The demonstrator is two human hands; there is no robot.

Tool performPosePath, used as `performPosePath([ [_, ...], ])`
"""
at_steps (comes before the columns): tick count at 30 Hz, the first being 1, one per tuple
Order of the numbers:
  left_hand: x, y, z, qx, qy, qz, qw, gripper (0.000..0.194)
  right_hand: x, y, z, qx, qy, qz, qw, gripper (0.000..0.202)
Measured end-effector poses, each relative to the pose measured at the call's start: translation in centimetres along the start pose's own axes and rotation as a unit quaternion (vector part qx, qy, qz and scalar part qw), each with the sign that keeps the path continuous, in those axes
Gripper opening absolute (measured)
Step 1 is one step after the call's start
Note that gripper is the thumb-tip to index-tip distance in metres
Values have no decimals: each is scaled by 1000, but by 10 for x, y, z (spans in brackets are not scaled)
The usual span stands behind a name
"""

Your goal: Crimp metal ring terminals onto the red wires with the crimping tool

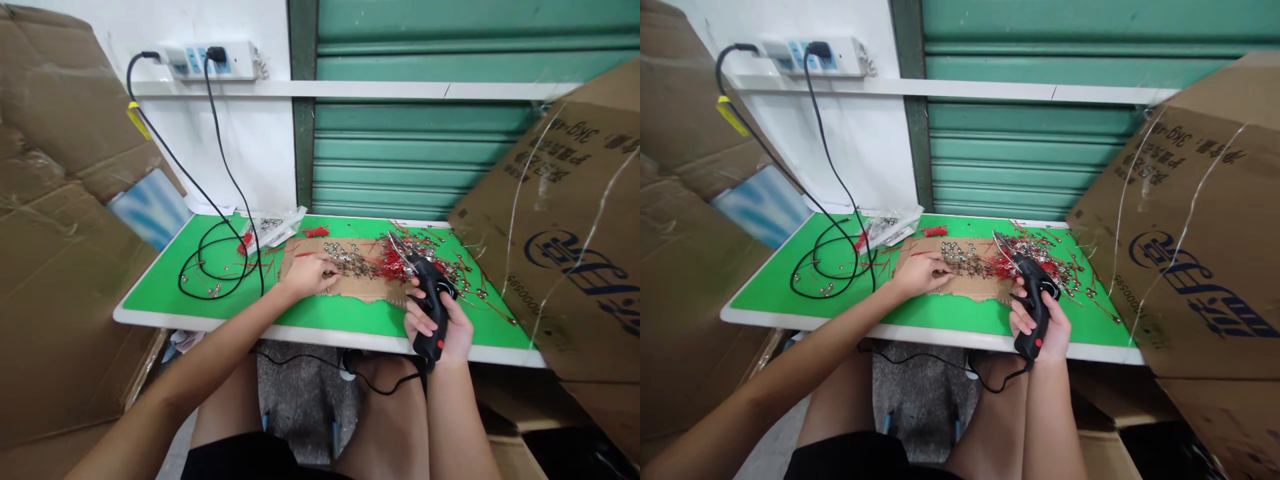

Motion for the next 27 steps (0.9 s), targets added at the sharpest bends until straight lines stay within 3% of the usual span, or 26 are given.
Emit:
performPosePath([
  [3, 19, -9, 15, 19, 8, -46, 999, 31, 2, 0, 0, 0, 3, -9, 1000, 38],
  [6, 38, -18, 42, 95, 50, -98, 989, 33, 1, -1, 1, 1, 2, -17, 1000, 40],
  [10, 42, -25, 67, 174, 91, -64, 978, 28, -4, -2, 2, 13, -58, -25, 998, 32],
  [15, 40, -22, 65, 182, 76, -51, 979, 22, -8, -4, 2, 12, -115, -42, 992, 25],
  [21, 45, -20, 67, 186, 57, -84, 977, 15, -13, -5, 3, 22, -207, -48, 977, 24],
  [27, 38, -28, 52, 138, -5, -92, 986, 17, -12, -1, 0, 9, -277, -79, 957, 26],
])
Point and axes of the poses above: each hand's wrist, its own y-axis towards the middle knuckle, its own x-axis out of the back of the hand, z = x × y, the point moved 8 cm from there along y, towards the middle knuckle, and after that the axes turned 2 degrees about -y, right-handed, at the moved point
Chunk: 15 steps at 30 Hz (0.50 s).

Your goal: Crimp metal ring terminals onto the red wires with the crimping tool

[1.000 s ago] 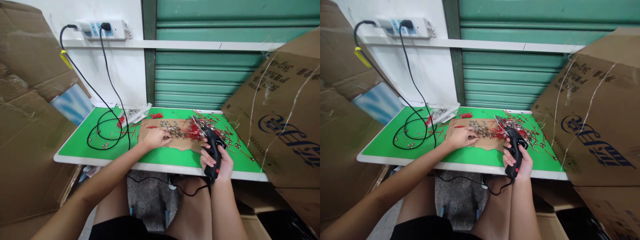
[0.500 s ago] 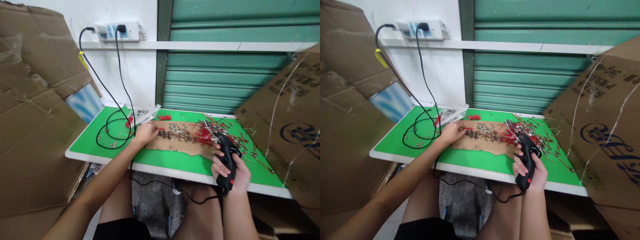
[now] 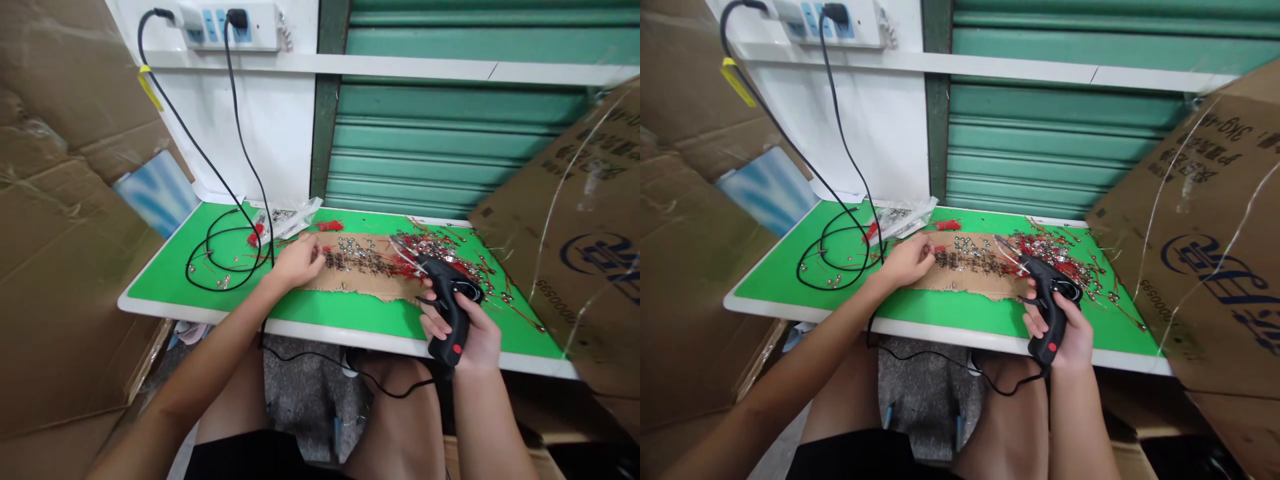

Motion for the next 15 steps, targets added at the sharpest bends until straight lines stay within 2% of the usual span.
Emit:
performPosePath([
  [6, -16, -7, -8, -27, -41, 29, 998, 16, -7, -1, -12, -91, -49, -12, 995, 27],
  [10, -19, -7, -11, -78, -64, 27, 995, 9, -7, -5, -17, -136, -78, -23, 987, 37],
  [15, -23, -10, -12, -90, -44, 44, 994, 10, -2, -6, -28, -189, -92, -45, 977, 43],
])
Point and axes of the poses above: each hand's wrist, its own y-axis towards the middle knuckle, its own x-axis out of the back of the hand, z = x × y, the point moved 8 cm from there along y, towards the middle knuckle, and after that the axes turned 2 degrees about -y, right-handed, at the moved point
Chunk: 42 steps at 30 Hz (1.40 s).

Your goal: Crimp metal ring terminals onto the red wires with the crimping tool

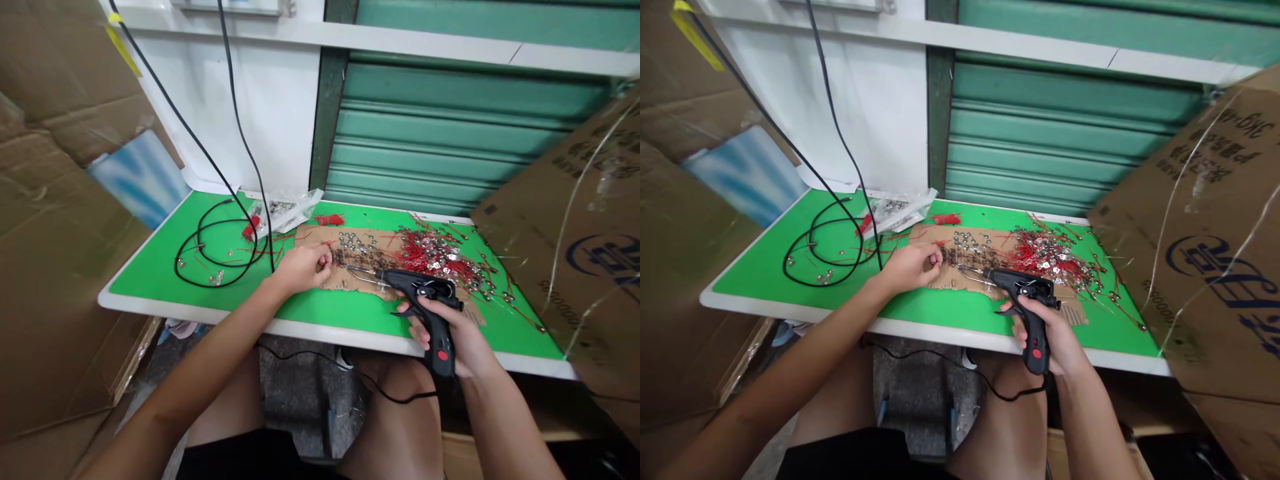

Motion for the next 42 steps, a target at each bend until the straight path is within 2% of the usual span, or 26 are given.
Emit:
performPosePath([
  [9, -1, 1, -5, 42, 48, 23, 998, 12, -3, 2, -2, -2, -19, 11, 1000, 43],
  [21, -2, 1, -2, 45, 28, 13, 999, 11, -6, 1, -1, 1, -41, 13, 999, 37],
  [29, -3, 0, 1, 38, 13, -1, 999, 10, -11, -3, -1, -13, -55, 24, 998, 41],
  [35, -2, -2, 5, 43, -19, -11, 999, 12, -8, -4, 1, 2, -66, 5, 998, 38],
  [42, -1, -2, 7, 60, -45, 2, 997, 13, -5, -4, 0, -7, -77, -16, 997, 40],
])
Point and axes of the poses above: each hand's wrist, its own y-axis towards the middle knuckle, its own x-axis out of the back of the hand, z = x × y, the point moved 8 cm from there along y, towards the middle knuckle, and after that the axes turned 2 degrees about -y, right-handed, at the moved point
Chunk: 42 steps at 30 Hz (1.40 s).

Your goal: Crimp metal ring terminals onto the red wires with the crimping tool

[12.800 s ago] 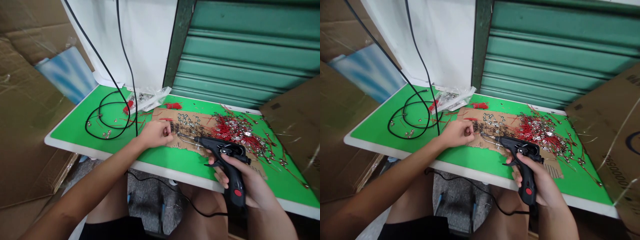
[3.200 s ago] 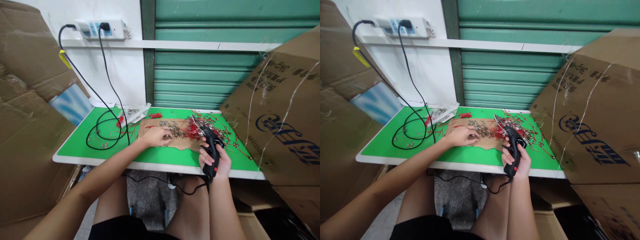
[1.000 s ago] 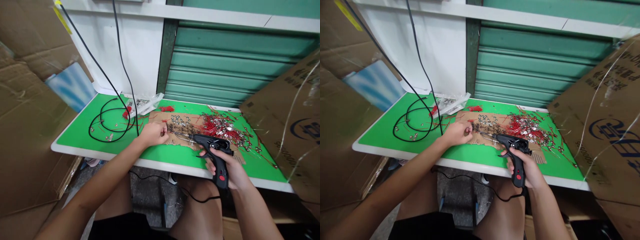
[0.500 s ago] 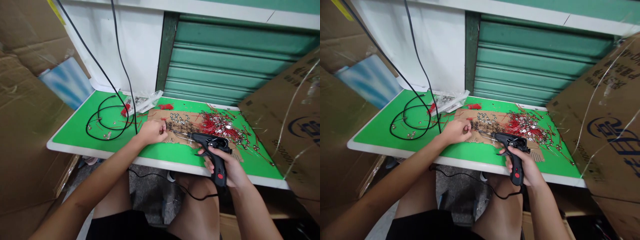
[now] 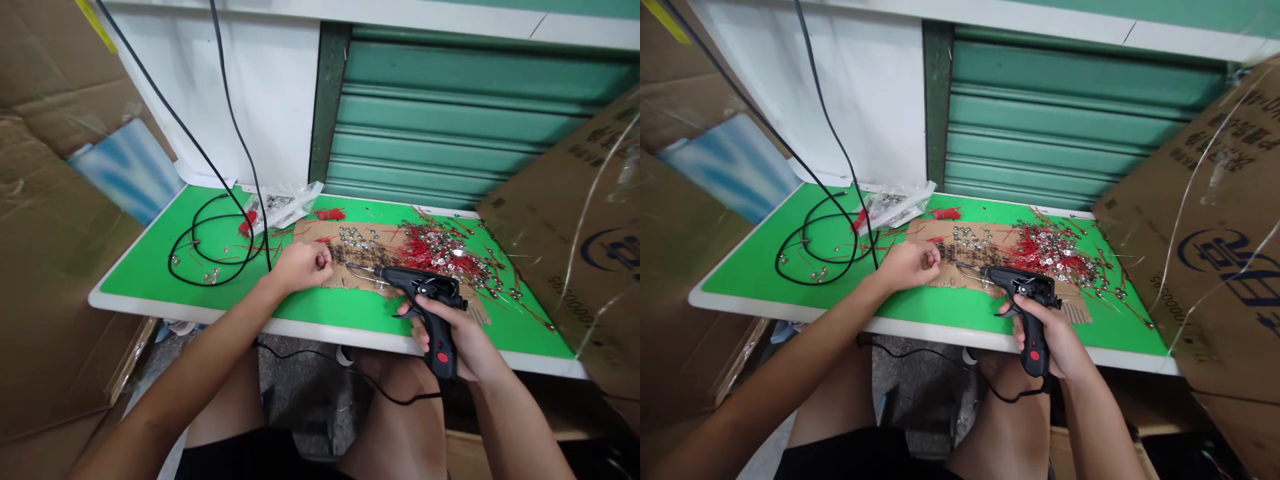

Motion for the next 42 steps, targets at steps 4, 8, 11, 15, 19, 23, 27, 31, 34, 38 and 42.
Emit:
performPosePath([
  [4, 0, 0, -2, 1, 4, -3, 1000, 10, 0, -1, 3, 11, -9, 0, 1000, 36],
  [8, -1, 1, -1, 10, -2, -10, 1000, 8, -2, -3, 1, 4, -17, 9, 1000, 39],
  [11, -1, 1, 0, 13, -10, -16, 1000, 8, -4, -3, 0, 3, -7, 8, 1000, 43],
  [15, -1, 0, -1, 11, -30, -6, 999, 9, -5, -4, 2, 12, -12, 6, 1000, 47],
  [19, 1, -1, -1, 17, -33, -3, 999, 10, -5, -5, 2, 5, -29, 2, 1000, 46],
  [23, 1, 0, -2, 12, -30, -7, 999, 11, -3, -6, 3, 2, -31, -16, 999, 47],
  [27, 0, 1, -1, 23, -26, -6, 999, 11, -2, -6, 2, -22, -31, -30, 999, 50],
  [31, -1, 1, 0, 30, -24, 0, 999, 11, -2, -8, 5, -15, -35, -47, 998, 51],
  [34, -1, 0, 0, 24, -17, -5, 1000, 9, -5, -11, 8, -5, -41, -46, 998, 51],
  [38, -2, 1, 1, 20, -17, -16, 1000, 9, -7, -12, 10, 1, -48, -45, 998, 51],
  [42, -2, 1, 1, 27, -26, -12, 999, 11, -4, -11, 9, 8, -51, -54, 997, 43],
])
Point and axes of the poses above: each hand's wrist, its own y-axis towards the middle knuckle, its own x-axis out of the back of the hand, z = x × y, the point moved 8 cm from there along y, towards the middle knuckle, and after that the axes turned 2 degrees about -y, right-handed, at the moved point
